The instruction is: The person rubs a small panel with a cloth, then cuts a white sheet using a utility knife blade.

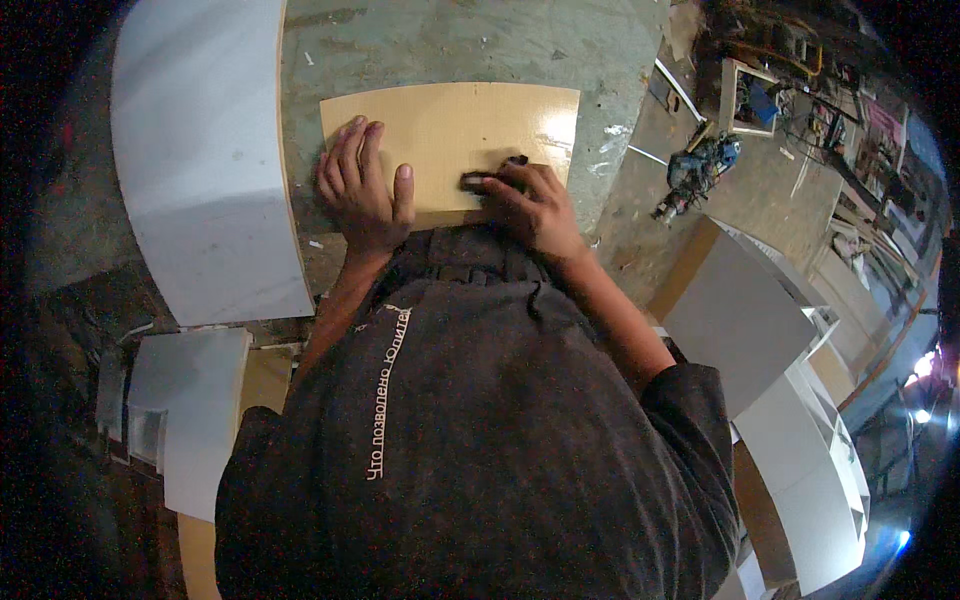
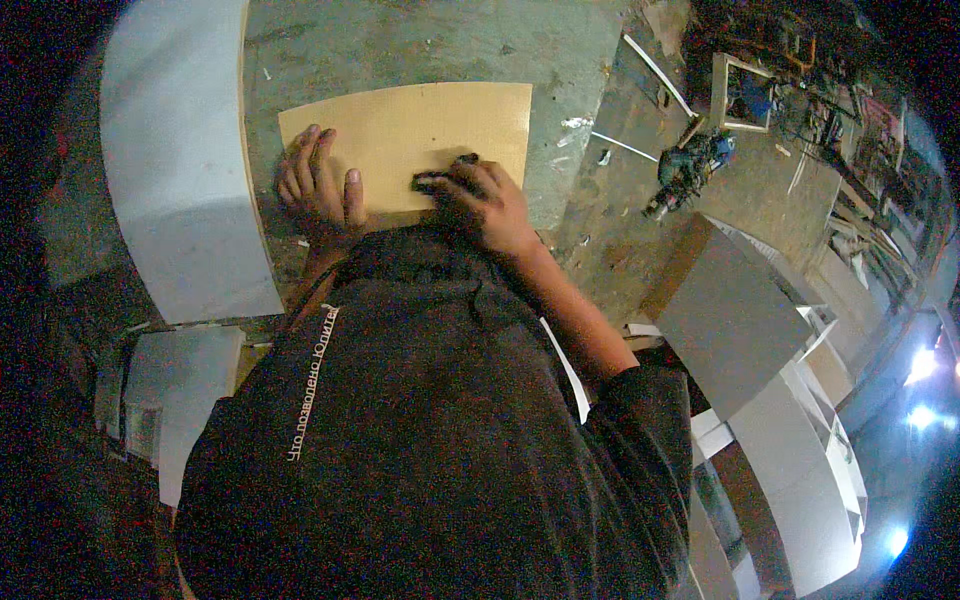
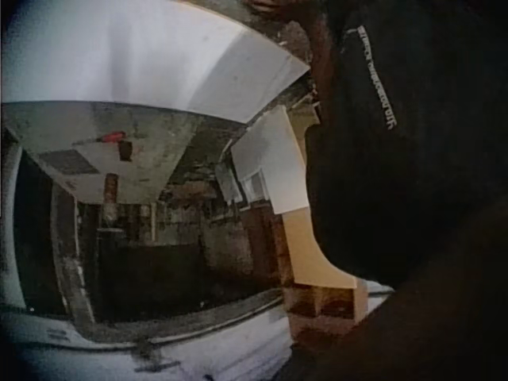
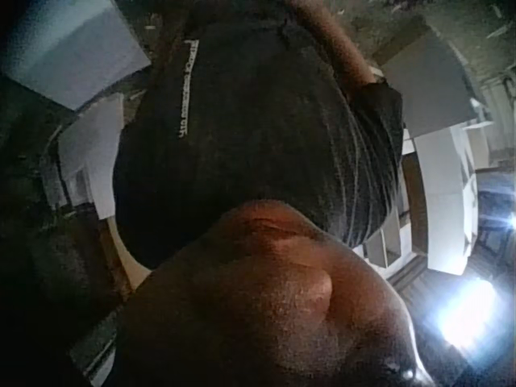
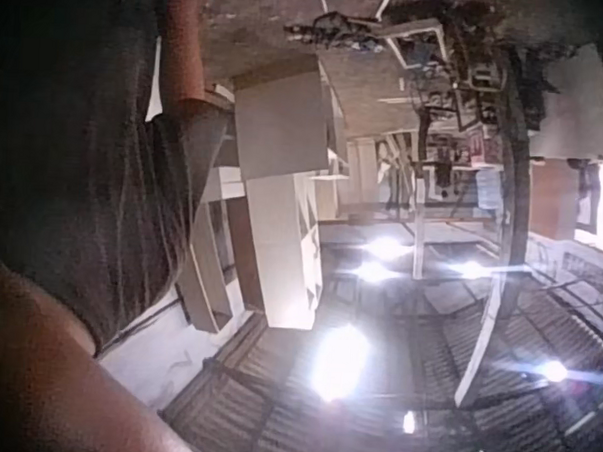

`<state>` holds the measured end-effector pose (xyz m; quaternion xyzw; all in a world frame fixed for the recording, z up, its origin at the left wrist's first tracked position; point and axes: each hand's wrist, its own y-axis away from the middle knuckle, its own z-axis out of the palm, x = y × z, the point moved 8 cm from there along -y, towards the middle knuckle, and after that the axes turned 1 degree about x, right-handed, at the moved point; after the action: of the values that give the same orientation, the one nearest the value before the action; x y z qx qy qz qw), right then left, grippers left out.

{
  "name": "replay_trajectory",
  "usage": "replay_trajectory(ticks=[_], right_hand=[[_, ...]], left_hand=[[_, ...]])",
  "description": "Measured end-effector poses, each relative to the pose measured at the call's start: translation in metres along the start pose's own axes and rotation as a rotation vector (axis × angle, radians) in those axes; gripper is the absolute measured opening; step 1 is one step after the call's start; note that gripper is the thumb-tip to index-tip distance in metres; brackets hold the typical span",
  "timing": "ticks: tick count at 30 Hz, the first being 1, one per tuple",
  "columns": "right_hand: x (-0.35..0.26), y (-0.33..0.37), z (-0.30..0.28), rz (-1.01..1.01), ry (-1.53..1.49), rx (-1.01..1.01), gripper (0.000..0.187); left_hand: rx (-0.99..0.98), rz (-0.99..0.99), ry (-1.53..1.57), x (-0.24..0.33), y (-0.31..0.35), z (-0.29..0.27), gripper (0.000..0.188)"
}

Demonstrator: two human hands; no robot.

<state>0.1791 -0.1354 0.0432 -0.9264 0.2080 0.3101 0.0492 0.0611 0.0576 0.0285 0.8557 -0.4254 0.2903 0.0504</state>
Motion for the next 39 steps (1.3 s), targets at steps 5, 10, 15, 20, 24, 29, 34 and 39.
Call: replay_trajectory(ticks=[5,10,15,20,24,29,34,39], right_hand=[[0.043,0.013,-0.021,0.235,-0.042,0.236,0.032],[0.027,-0.055,0.005,0.243,0.028,0.164,0.015],[0.021,-0.114,-0.009,0.239,-0.054,0.285,0.01],[0.023,-0.07,-0.002,0.46,-0.059,0.184,0.009],[0.03,-0.091,-0.001,0.399,-0.121,0.275,0.012],[0.024,-0.113,-0.01,0.272,-0.006,0.287,0.007],[0.058,-0.085,-0.011,0.494,-0.158,0.414,0.006],[-0.015,-0.131,0.062,0.217,0.031,0.02,0.023]], left_hand=[[-0.023,0.0,-0.071,-0.002,0.0,0.001,0.056],[-0.008,0.002,-0.043,-0.001,-0.002,0.005,0.054],[0.015,0.031,-0.086,-0.002,-0.002,0.003,0.053],[-0.006,-0.023,-0.033,-0.006,0.004,0.002,0.054],[-0.004,-0.01,-0.051,-0.003,0.003,0.008,0.053],[-0.014,-0.007,-0.056,-0.007,0.004,0.007,0.054],[-0.003,-0.02,-0.071,-0.007,0.003,0.004,0.06],[0.13,-0.016,0.19,-0.013,0.006,0.008,0.08]])
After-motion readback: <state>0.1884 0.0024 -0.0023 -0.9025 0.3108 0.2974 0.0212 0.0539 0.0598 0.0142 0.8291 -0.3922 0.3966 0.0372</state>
